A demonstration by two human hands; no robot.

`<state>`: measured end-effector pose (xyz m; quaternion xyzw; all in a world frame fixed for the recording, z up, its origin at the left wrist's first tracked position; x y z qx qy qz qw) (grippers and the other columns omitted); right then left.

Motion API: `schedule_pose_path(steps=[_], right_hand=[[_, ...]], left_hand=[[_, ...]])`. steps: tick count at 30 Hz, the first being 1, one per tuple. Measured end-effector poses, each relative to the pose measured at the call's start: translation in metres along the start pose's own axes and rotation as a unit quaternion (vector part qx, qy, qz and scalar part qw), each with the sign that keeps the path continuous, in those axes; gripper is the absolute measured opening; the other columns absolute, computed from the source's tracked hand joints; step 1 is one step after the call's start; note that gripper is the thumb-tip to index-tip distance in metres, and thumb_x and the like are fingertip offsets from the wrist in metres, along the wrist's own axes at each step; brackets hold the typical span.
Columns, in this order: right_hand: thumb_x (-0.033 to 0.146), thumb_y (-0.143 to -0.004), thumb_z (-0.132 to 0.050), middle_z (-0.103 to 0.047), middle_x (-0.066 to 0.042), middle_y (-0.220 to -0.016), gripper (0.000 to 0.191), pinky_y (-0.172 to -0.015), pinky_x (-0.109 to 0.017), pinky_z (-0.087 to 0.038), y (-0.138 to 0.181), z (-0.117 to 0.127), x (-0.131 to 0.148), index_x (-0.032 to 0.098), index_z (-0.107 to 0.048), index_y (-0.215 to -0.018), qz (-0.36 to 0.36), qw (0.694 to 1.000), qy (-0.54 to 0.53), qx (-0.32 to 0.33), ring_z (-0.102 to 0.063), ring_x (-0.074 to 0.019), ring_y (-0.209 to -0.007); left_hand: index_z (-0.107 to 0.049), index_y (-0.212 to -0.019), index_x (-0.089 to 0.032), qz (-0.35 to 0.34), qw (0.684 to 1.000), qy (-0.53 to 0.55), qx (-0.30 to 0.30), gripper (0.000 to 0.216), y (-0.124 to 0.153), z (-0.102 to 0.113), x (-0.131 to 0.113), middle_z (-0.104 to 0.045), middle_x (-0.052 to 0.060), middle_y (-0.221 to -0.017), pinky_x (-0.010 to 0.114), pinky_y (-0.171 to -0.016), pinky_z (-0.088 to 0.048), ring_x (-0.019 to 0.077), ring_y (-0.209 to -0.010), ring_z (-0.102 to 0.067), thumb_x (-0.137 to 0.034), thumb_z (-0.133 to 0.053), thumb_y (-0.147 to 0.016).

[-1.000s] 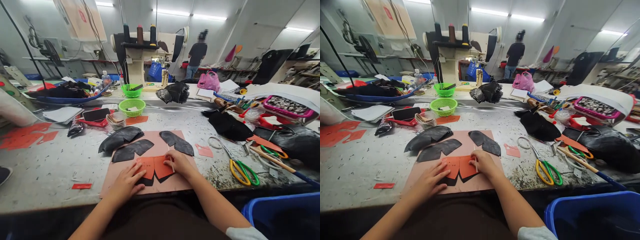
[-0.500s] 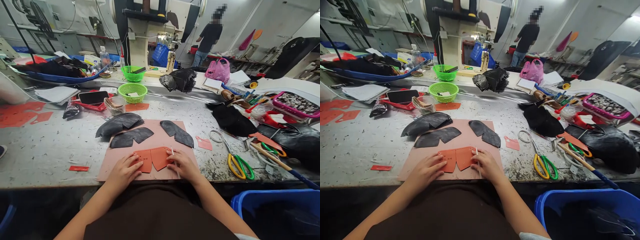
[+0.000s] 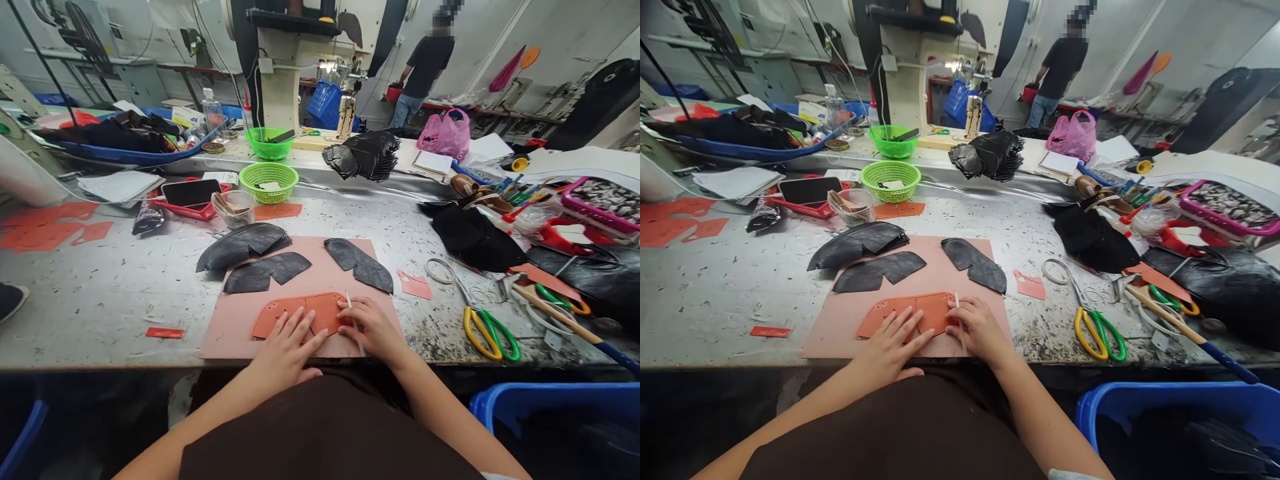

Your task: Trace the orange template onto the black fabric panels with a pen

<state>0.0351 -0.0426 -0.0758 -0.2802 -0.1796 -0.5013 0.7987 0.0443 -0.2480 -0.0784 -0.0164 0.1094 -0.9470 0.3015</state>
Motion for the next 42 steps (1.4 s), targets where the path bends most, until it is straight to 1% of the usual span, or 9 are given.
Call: schedule_pose_path(steps=[7,10,13,16,22,27,34,37,42], right_hand=[[0.024,-0.087,-0.046,-0.066,-0.008,-0.098,0.022,-0.084,-0.039,-0.046,-0.003,0.007,-0.006,0.023,-0.064,-0.1,-0.015,0.998,-0.056,0.013,-0.057,-0.0225,-0.094],[0.033,-0.09,-0.04,-0.066,-0.008,-0.095,0.028,-0.081,-0.036,-0.047,-0.009,0.016,-0.013,0.021,-0.063,-0.102,-0.047,0.993,-0.086,-0.061,-0.059,-0.0214,-0.09],[0.038,-0.091,-0.036,-0.065,-0.008,-0.084,0.034,-0.072,-0.031,-0.047,-0.017,0.022,-0.016,0.019,-0.063,-0.084,-0.098,0.984,-0.098,-0.116,-0.061,-0.019,-0.078],[0.036,-0.09,-0.036,-0.063,-0.004,-0.073,0.032,-0.063,-0.026,-0.044,-0.028,0.019,-0.012,0.019,-0.058,-0.073,-0.121,0.986,-0.083,-0.078,-0.058,-0.0155,-0.065],[0.027,-0.088,-0.039,-0.06,-0.001,-0.067,0.022,-0.064,-0.024,-0.041,-0.046,0.017,-0.006,0.02,-0.055,-0.075,-0.111,0.993,-0.049,-0.001,-0.056,-0.0149,-0.064],[0.027,-0.088,-0.038,-0.06,-0.001,-0.066,0.02,-0.062,-0.024,-0.041,-0.052,0.014,-0.009,0.02,-0.053,-0.076,-0.125,0.99,-0.052,-0.03,-0.056,-0.015,-0.061],[0.026,-0.088,-0.04,-0.061,-0.001,-0.064,0.02,-0.061,-0.023,-0.04,-0.062,0.011,-0.007,0.019,-0.053,-0.075,-0.12,0.99,-0.068,0.013,-0.056,-0.0144,-0.06],[0.025,-0.089,-0.04,-0.062,-0.002,-0.07,0.019,-0.064,-0.024,-0.041,-0.076,-0.003,0.014,0.018,-0.055,-0.08,-0.09,0.993,-0.071,0.011,-0.058,-0.0149,-0.065],[0.023,-0.09,-0.043,-0.065,-0.004,-0.081,0.018,-0.066,-0.023,-0.042,-0.099,-0.047,0.063,0.018,-0.059,-0.084,0.015,0.99,-0.078,0.119,-0.059,-0.0151,-0.074]], left_hand=[[-0.032,-0.138,-0.028,0.027,0.998,0.022,0.049,0.07,0.007,-0.016,-0.007,-0.032,0.012,-0.142,0.051,-0.105,-0.018,0.0341,-0.131,-0.025,-0.063,-0.049,-0.08],[-0.034,-0.137,-0.027,0.023,0.999,0.002,0.035,0.067,0.007,-0.014,-0.005,-0.032,0.012,-0.143,0.05,-0.105,-0.018,0.0329,-0.131,-0.026,-0.063,-0.047,-0.081],[-0.037,-0.135,-0.026,0.01,1.0,-0.026,-0.002,0.064,0.006,-0.014,-0.003,-0.034,0.013,-0.141,0.049,-0.105,-0.016,0.0327,-0.131,-0.027,-0.061,-0.048,-0.082],[-0.037,-0.135,-0.026,-0.003,0.999,-0.041,-0.034,0.064,0.005,-0.015,-0.001,-0.036,0.014,-0.14,0.049,-0.105,-0.014,0.033,-0.129,-0.029,-0.059,-0.049,-0.082],[-0.039,-0.134,-0.027,-0.003,0.998,-0.058,-0.036,0.063,0.004,-0.019,0.0,-0.038,0.013,-0.139,0.048,-0.105,-0.015,0.0324,-0.127,-0.032,-0.06,-0.05,-0.081],[-0.041,-0.132,-0.027,-0.004,0.997,-0.063,-0.036,0.062,0.005,-0.02,0.001,-0.039,0.013,-0.138,0.048,-0.104,-0.015,0.0323,-0.127,-0.033,-0.061,-0.048,-0.081],[-0.041,-0.133,-0.027,0.005,0.998,-0.061,-0.027,0.064,0.005,-0.02,-0.001,-0.038,0.013,-0.139,0.048,-0.105,-0.014,0.0324,-0.129,-0.029,-0.058,-0.055,-0.078],[-0.04,-0.134,-0.027,0.011,0.998,-0.062,-0.007,0.067,0.006,-0.019,-0.003,-0.038,0.013,-0.138,0.05,-0.104,-0.014,0.0328,-0.128,-0.03,-0.061,-0.054,-0.078],[-0.034,-0.136,-0.03,0.024,0.999,-0.024,0.031,0.065,0.003,-0.009,-0.004,-0.041,0.01,-0.136,0.058,-0.104,-0.006,0.0326,-0.126,-0.03,-0.063,-0.046,-0.082]])
Point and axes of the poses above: each hand's wrist, its own y-axis away from the middle knuckle, its own z-axis out of the back of the hand, x = y × z, the point moved 3 cm from there along -y, towards the middle knuckle
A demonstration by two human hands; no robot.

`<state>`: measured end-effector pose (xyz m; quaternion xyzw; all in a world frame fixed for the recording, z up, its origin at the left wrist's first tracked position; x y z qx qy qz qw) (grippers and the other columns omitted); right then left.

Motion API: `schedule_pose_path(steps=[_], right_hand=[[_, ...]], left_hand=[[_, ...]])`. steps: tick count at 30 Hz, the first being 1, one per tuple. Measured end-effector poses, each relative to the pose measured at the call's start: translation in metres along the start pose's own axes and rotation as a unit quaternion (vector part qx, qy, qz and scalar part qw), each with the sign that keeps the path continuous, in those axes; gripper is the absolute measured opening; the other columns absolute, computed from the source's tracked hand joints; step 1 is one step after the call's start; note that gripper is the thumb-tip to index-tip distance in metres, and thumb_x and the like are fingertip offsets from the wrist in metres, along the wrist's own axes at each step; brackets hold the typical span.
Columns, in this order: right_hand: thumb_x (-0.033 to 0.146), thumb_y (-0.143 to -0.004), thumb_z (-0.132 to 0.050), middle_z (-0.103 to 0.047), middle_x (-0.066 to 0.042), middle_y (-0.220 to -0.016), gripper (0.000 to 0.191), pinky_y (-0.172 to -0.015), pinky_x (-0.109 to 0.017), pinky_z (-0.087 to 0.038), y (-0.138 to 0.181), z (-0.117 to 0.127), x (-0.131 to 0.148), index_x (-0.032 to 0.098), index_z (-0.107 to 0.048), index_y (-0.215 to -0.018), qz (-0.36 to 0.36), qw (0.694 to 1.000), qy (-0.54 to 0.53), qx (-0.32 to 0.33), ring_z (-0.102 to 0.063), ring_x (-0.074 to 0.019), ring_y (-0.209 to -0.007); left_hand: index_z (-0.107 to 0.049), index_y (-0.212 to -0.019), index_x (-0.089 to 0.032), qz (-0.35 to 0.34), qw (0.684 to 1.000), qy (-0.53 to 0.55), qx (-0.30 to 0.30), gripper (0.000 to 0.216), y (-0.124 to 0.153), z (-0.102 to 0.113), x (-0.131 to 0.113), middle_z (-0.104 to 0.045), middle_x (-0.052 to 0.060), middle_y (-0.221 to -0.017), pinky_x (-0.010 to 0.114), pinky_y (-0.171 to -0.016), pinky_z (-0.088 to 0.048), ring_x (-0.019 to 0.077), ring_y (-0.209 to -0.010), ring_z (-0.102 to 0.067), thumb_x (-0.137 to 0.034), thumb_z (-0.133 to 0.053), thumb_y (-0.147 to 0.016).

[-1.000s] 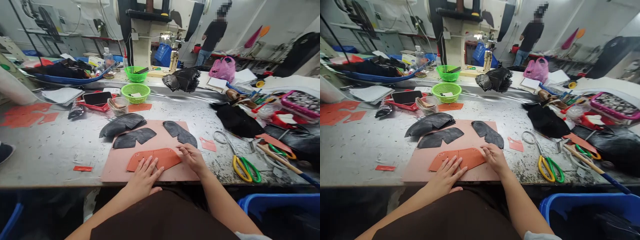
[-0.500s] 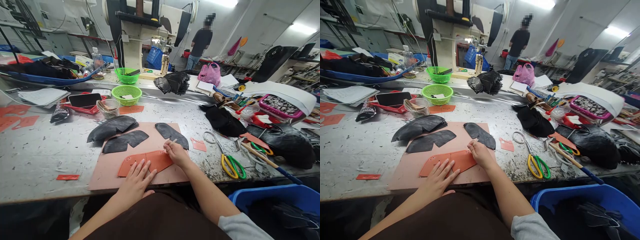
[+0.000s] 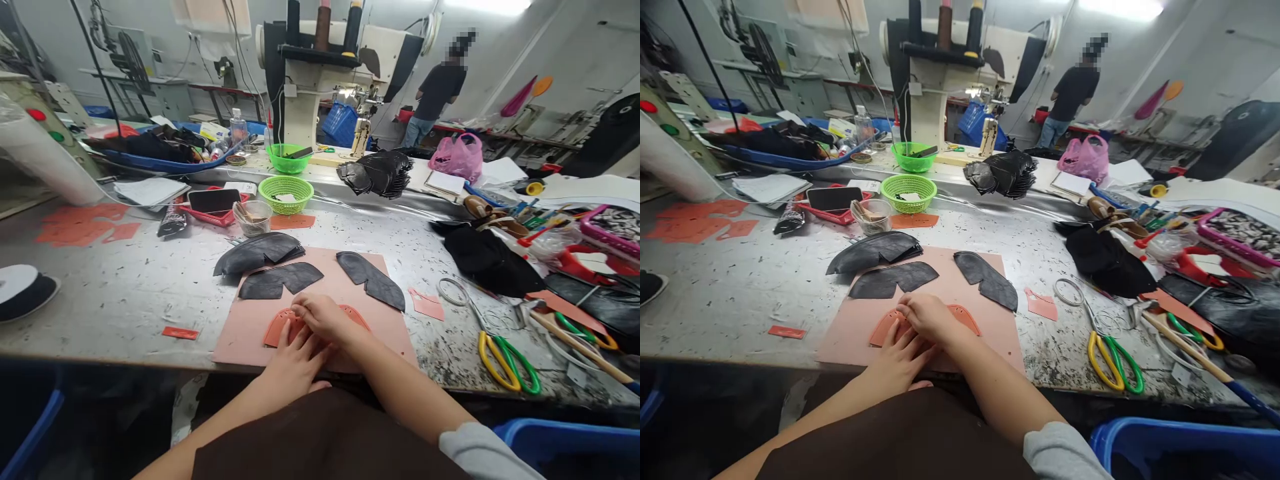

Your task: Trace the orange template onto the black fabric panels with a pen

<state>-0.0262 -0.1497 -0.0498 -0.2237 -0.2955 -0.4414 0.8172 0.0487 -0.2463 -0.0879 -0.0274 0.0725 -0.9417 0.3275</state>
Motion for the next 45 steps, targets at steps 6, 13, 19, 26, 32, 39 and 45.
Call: schedule_pose_path(steps=[6,13,19,26,32,39,45], right_hand=[[0.023,-0.09,-0.045,-0.065,-0.005,-0.078,0.017,-0.067,-0.024,-0.041,-0.011,-0.011,0.007,0.018,-0.06,-0.086,0.001,0.999,0.05,0.015,-0.059,-0.0165,-0.075],[0.02,-0.09,-0.044,-0.065,-0.004,-0.079,0.017,-0.068,-0.023,-0.043,-0.007,-0.013,0.01,0.018,-0.06,-0.084,0.017,1.0,0.005,0.015,-0.059,-0.015,-0.075],[0.023,-0.09,-0.044,-0.065,-0.002,-0.075,0.019,-0.065,-0.023,-0.042,-0.007,-0.009,0.009,0.019,-0.061,-0.083,0.007,0.999,0.0,0.035,-0.059,-0.0146,-0.07],[0.013,-0.077,-0.057,-0.059,-0.006,-0.088,0.008,-0.075,-0.03,-0.041,0.043,0.035,-0.021,0.017,-0.057,-0.085,-0.11,0.99,0.092,0.006,-0.054,-0.0189,-0.083],[0.016,-0.052,-0.078,-0.05,-0.001,-0.084,0.035,-0.065,-0.025,-0.039,0.057,0.044,-0.035,0.018,-0.05,-0.074,-0.169,0.984,0.048,0.005,-0.048,-0.0164,-0.076],[0.012,-0.071,-0.053,-0.048,0.003,-0.066,0.015,-0.059,-0.023,-0.037,0.062,0.065,-0.055,0.021,-0.041,-0.066,-0.091,0.976,-0.043,-0.193,-0.045,-0.0126,-0.062],[0.034,-0.068,-0.054,-0.046,0.004,-0.052,0.015,-0.05,-0.027,-0.035,0.081,0.121,-0.119,0.023,-0.046,-0.064,-0.18,0.9,-0.031,-0.395,-0.043,-0.0152,-0.05]], left_hand=[[-0.032,-0.138,-0.027,0.001,1.0,0.021,0.014,0.065,0.0,0.006,-0.001,-0.046,0.01,-0.131,0.059,-0.105,-0.001,0.0322,-0.123,-0.033,-0.061,-0.044,-0.084],[-0.032,-0.138,-0.027,0.007,0.999,0.032,0.006,0.064,0.003,0.001,-0.002,-0.043,0.01,-0.133,0.061,-0.104,-0.004,0.034,-0.125,-0.029,-0.061,-0.043,-0.084],[-0.027,-0.14,-0.03,0.012,0.998,0.061,0.027,0.065,0.003,0.001,0.0,-0.039,0.011,-0.138,0.063,-0.103,-0.006,0.0346,-0.128,-0.028,-0.058,-0.046,-0.084],[-0.039,-0.133,-0.031,0.033,0.986,0.129,0.096,0.068,-0.002,0.005,0.003,-0.032,0.013,-0.142,0.063,-0.096,-0.028,0.0367,-0.127,-0.032,-0.049,-0.066,-0.074],[-0.057,-0.113,-0.025,0.14,0.975,0.168,-0.029,0.03,-0.008,0.029,0.076,-0.06,0.003,-0.118,0.03,-0.091,-0.044,0.0168,-0.107,-0.056,-0.026,-0.043,-0.086],[-0.064,-0.083,-0.02,0.127,0.989,0.055,-0.053,0.022,0.0,0.047,0.146,-0.067,0.007,-0.098,0.035,-0.078,-0.049,0.0236,-0.089,-0.063,-0.023,-0.043,-0.075],[-0.055,-0.065,-0.017,0.087,0.994,-0.053,-0.031,0.027,-0.012,0.046,0.139,-0.062,0.004,-0.062,0.025,-0.053,-0.045,0.0187,-0.059,-0.062,-0.001,-0.033,-0.068]])
Point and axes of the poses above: each hand's wrist, its own y-axis away from the middle knuckle, its own z-axis out of the back of the hand, x = y × z, the point moved 3 cm from there along -y, towards the middle knuckle
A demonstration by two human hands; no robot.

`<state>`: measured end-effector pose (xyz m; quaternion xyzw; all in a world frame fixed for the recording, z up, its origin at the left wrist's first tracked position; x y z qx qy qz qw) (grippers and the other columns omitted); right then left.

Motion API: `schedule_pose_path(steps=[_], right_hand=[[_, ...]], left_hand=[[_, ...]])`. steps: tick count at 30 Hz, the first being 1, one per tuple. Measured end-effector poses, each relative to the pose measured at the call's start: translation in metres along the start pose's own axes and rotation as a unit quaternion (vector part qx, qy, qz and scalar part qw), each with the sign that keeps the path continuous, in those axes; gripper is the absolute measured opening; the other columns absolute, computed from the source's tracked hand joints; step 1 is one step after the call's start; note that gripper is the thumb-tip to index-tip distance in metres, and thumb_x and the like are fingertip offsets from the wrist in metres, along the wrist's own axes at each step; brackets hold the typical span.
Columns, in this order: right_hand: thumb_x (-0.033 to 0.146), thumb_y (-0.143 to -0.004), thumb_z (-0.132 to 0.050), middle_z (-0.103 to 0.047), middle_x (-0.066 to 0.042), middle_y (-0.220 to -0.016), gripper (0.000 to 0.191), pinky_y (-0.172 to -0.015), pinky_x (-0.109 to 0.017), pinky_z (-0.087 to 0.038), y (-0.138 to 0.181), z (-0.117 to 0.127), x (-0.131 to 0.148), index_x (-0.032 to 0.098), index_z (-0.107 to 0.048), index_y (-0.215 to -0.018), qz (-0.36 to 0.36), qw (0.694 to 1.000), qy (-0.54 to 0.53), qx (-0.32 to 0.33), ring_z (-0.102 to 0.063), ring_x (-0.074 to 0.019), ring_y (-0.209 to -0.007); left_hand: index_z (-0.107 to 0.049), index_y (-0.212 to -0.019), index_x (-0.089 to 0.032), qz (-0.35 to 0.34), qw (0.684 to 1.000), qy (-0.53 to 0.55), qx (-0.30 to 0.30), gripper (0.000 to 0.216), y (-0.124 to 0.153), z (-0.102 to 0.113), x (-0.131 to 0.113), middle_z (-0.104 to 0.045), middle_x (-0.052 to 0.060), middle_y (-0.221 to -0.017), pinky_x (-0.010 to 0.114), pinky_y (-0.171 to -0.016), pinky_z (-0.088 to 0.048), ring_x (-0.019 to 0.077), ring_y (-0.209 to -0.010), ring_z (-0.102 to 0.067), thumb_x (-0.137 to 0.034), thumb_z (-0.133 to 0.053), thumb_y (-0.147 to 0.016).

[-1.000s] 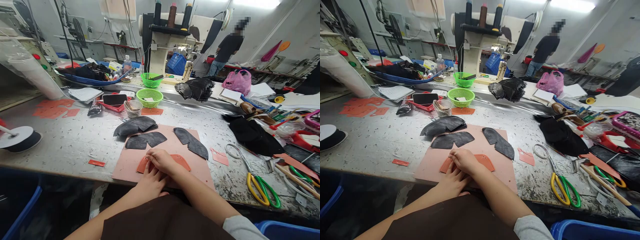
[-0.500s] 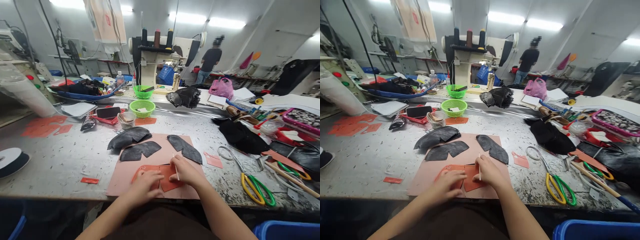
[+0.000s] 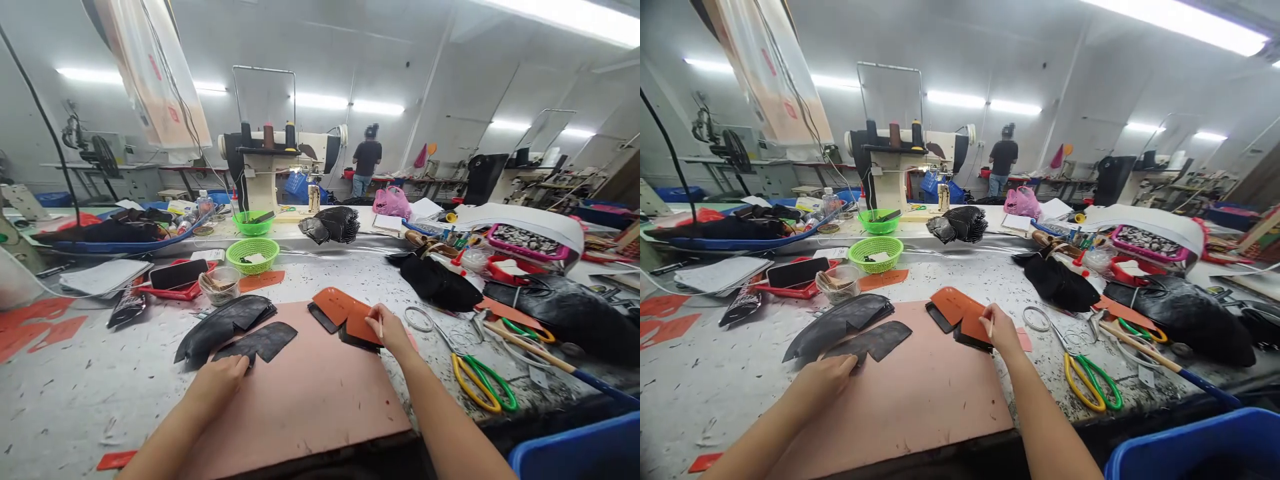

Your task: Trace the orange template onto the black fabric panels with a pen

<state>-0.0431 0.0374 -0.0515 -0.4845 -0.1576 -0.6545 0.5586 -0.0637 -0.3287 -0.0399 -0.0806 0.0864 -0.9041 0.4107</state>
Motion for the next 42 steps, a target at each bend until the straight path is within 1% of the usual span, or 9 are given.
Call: schedule_pose_path(steps=[4,7,11,13,15,22,33,38,42], right_hand=[[0.037,-0.071,-0.049,-0.054,-0.001,-0.061,0.015,-0.054,-0.03,-0.039,-0.003,0.016,-0.014,0.022,-0.05,-0.071,-0.015,0.999,-0.002,-0.048,-0.049,-0.0184,-0.057],[0.039,-0.074,-0.046,-0.058,-0.004,-0.072,0.02,-0.06,-0.031,-0.043,0.006,0.014,-0.007,0.021,-0.05,-0.078,-0.019,0.999,-0.026,-0.042,-0.054,-0.0191,-0.065],[0.031,-0.068,-0.059,-0.06,-0.002,-0.074,0.015,-0.064,-0.029,-0.046,0.031,-0.022,0.021,0.019,-0.055,-0.077,0.013,0.989,-0.048,0.138,-0.057,-0.0178,-0.069],[0.02,-0.068,-0.062,-0.062,-0.002,-0.076,0.01,-0.067,-0.029,-0.046,0.048,-0.046,0.037,0.018,-0.057,-0.076,0.046,0.967,-0.03,0.247,-0.057,-0.0166,-0.071],[0.013,-0.069,-0.063,-0.063,-0.002,-0.079,0.011,-0.067,-0.028,-0.046,0.062,-0.062,0.048,0.018,-0.058,-0.077,0.065,0.955,0.003,0.288,-0.057,-0.0157,-0.071],[0.016,-0.063,-0.077,-0.06,-0.012,-0.115,0.033,-0.09,-0.042,-0.043,0.085,-0.057,0.053,0.019,-0.061,-0.093,0.167,0.946,0.101,0.258,-0.054,-0.025,-0.104],[0.022,-0.08,-0.063,-0.06,-0.011,-0.119,0.008,-0.092,-0.048,-0.044,0.112,-0.051,0.042,0.021,-0.064,-0.088,0.239,0.933,0.106,0.247,-0.048,-0.0276,-0.116],[0.021,-0.081,-0.06,-0.06,-0.01,-0.118,0.008,-0.092,-0.048,-0.044,0.111,-0.05,0.045,0.022,-0.065,-0.088,0.253,0.93,0.109,0.242,-0.048,-0.0266,-0.116],[0.02,-0.081,-0.06,-0.061,-0.01,-0.117,0.01,-0.092,-0.047,-0.044,0.112,-0.05,0.047,0.022,-0.065,-0.09,0.25,0.928,0.11,0.253,-0.047,-0.0264,-0.116]], left_hand=[[-0.055,-0.066,-0.017,-0.008,0.999,-0.006,-0.038,0.03,0.005,-0.001,-0.016,-0.061,0.004,-0.059,0.025,-0.05,-0.045,0.0173,-0.055,-0.06,-0.003,-0.03,-0.075],[-0.06,-0.08,-0.017,-0.072,0.994,0.016,-0.077,0.034,0.024,-0.001,-0.05,-0.065,0.005,-0.072,0.024,-0.055,-0.048,0.0156,-0.063,-0.062,-0.004,-0.029,-0.081],[-0.061,-0.099,-0.016,-0.167,0.97,0.037,-0.17,0.031,0.049,0.008,-0.092,-0.066,0.008,-0.096,0.027,-0.071,-0.05,0.0177,-0.084,-0.062,-0.007,-0.034,-0.086],[-0.06,-0.107,-0.018,-0.142,0.973,0.031,-0.18,0.029,0.053,0.01,-0.095,-0.061,0.011,-0.112,0.033,-0.079,-0.049,0.0228,-0.098,-0.058,-0.012,-0.04,-0.087],[-0.058,-0.114,-0.022,-0.089,0.984,0.032,-0.152,0.03,0.053,0.005,-0.088,-0.053,0.012,-0.124,0.04,-0.084,-0.047,0.0286,-0.11,-0.051,-0.021,-0.044,-0.088],[-0.062,-0.112,-0.026,-0.014,0.992,0.122,-0.026,0.031,0.053,-0.022,-0.062,-0.052,0.008,-0.127,0.043,-0.094,-0.043,0.0265,-0.119,-0.045,-0.039,-0.044,-0.09],[-0.066,-0.105,-0.023,-0.016,0.986,0.155,-0.065,0.034,0.054,-0.021,-0.06,-0.054,0.01,-0.122,0.042,-0.093,-0.044,0.0262,-0.114,-0.047,-0.044,-0.044,-0.09],[-0.064,-0.103,-0.018,-0.01,0.995,0.091,-0.042,0.032,0.049,-0.013,-0.08,-0.052,0.013,-0.124,0.045,-0.095,-0.039,0.0307,-0.117,-0.044,-0.042,-0.054,-0.084],[-0.053,-0.121,-0.025,-0.078,0.996,0.045,-0.028,0.055,0.045,-0.018,-0.114,-0.041,0.013,-0.136,0.049,-0.1,-0.029,0.0338,-0.125,-0.035,-0.057,-0.057,-0.077]])
Point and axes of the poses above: each hand's wrist, its own y-axis away from the middle knuckle, its own z-axis out of the back of the hand, x = y × z, the point moved 3 cm from there along -y, towards the middle knuckle
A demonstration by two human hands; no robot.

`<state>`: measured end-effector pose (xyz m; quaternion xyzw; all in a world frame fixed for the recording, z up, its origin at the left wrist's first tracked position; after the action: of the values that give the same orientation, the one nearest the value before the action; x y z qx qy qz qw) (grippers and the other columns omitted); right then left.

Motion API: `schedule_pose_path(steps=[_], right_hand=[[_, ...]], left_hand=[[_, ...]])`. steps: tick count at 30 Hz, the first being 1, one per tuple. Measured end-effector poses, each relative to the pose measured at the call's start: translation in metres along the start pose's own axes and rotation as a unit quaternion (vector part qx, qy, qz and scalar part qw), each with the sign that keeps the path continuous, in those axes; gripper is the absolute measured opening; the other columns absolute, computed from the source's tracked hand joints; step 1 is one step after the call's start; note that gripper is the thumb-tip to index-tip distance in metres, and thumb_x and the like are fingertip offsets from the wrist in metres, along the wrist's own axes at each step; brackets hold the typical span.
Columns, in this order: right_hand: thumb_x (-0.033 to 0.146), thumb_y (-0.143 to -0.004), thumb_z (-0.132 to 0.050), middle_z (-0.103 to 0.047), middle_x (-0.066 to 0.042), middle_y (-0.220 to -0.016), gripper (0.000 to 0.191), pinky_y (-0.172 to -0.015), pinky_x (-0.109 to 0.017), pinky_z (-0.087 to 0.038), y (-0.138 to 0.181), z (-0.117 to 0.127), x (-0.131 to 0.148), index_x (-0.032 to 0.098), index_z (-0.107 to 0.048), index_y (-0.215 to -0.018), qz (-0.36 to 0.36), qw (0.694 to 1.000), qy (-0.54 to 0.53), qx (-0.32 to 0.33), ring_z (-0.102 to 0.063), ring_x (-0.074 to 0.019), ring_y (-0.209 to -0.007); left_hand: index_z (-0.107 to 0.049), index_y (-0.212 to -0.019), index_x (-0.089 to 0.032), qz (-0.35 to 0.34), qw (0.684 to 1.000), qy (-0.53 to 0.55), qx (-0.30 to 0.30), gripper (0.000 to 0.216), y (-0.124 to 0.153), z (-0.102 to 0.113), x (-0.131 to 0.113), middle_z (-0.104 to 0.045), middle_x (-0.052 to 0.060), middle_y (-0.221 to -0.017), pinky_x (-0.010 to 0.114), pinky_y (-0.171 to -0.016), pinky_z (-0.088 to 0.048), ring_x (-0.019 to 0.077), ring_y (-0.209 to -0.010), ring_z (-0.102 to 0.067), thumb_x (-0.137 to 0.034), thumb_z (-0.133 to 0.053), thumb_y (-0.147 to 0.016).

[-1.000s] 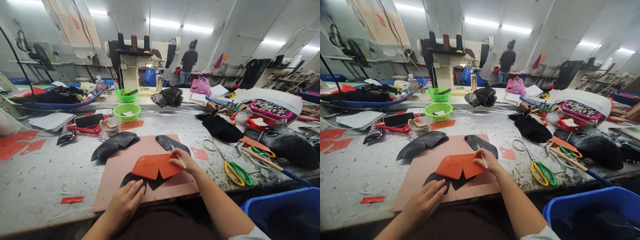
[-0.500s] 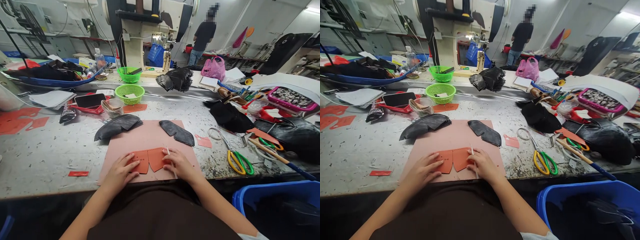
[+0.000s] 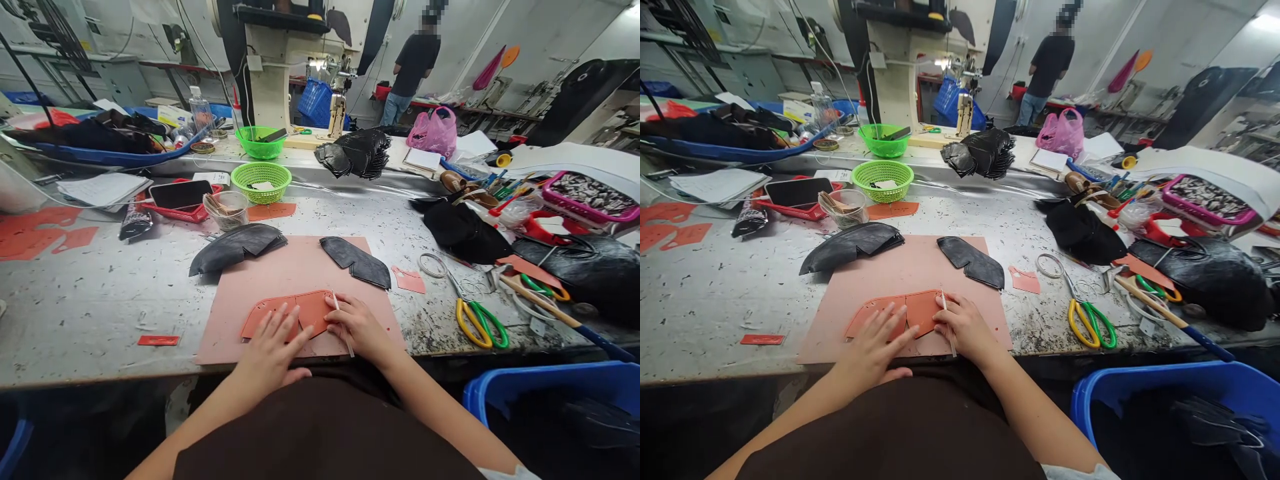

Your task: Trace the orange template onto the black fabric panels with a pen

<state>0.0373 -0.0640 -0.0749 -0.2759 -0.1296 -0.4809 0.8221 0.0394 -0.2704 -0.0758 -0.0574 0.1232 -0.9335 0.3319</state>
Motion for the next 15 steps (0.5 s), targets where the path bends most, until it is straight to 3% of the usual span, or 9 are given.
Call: schedule_pose_path(steps=[4,8,11,15], right_hand=[[0.018,-0.085,-0.053,-0.061,-0.009,-0.116,0.015,-0.093,-0.045,-0.043,-0.002,0.003,-0.003,0.022,-0.065,-0.093,-0.012,1.0,-0.021,0.015,-0.047,-0.0253,-0.115],[0.023,-0.09,-0.041,-0.067,-0.008,-0.096,0.025,-0.082,-0.035,-0.047,-0.015,0.016,-0.015,0.021,-0.063,-0.103,-0.057,0.995,-0.084,-0.019,-0.059,-0.02,-0.092],[0.029,-0.091,-0.039,-0.067,-0.007,-0.084,0.028,-0.073,-0.03,-0.046,-0.03,0.023,-0.022,0.018,-0.065,-0.089,-0.105,0.988,-0.105,-0.04,-0.061,-0.0182,-0.079],[0.026,-0.09,-0.038,-0.065,-0.004,-0.074,0.027,-0.063,-0.027,-0.043,-0.043,0.021,-0.021,0.017,-0.061,-0.078,-0.145,0.985,-0.092,-0.002,-0.059,-0.0163,-0.067]], left_hand=[[-0.043,-0.13,-0.03,-0.029,0.999,-0.032,0.023,0.065,0.001,-0.013,-0.012,-0.042,0.013,-0.136,0.051,-0.1,-0.024,0.0347,-0.125,-0.035,-0.064,-0.054,-0.076],[-0.045,-0.129,-0.03,-0.032,0.999,-0.039,0.014,0.063,0.003,-0.014,-0.009,-0.039,0.012,-0.138,0.048,-0.102,-0.019,0.0333,-0.127,-0.033,-0.064,-0.051,-0.078],[-0.045,-0.129,-0.03,-0.037,0.998,-0.044,0.004,0.061,0.002,-0.012,-0.007,-0.041,0.012,-0.137,0.047,-0.102,-0.017,0.0332,-0.125,-0.035,-0.064,-0.049,-0.079],[-0.047,-0.127,-0.03,-0.034,0.998,-0.042,-0.025,0.057,0.001,-0.012,-0.007,-0.045,0.012,-0.134,0.046,-0.101,-0.018,0.0336,-0.121,-0.04,-0.064,-0.043,-0.082]])
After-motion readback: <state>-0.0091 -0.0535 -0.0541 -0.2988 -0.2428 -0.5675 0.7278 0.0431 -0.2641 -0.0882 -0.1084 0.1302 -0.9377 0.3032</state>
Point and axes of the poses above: each hand's wrist, its own y-axis away from the middle knuckle, its own z-axis out of the back of the hand, x = y × z, the point moved 3 cm from there along -y, towards the middle knuckle
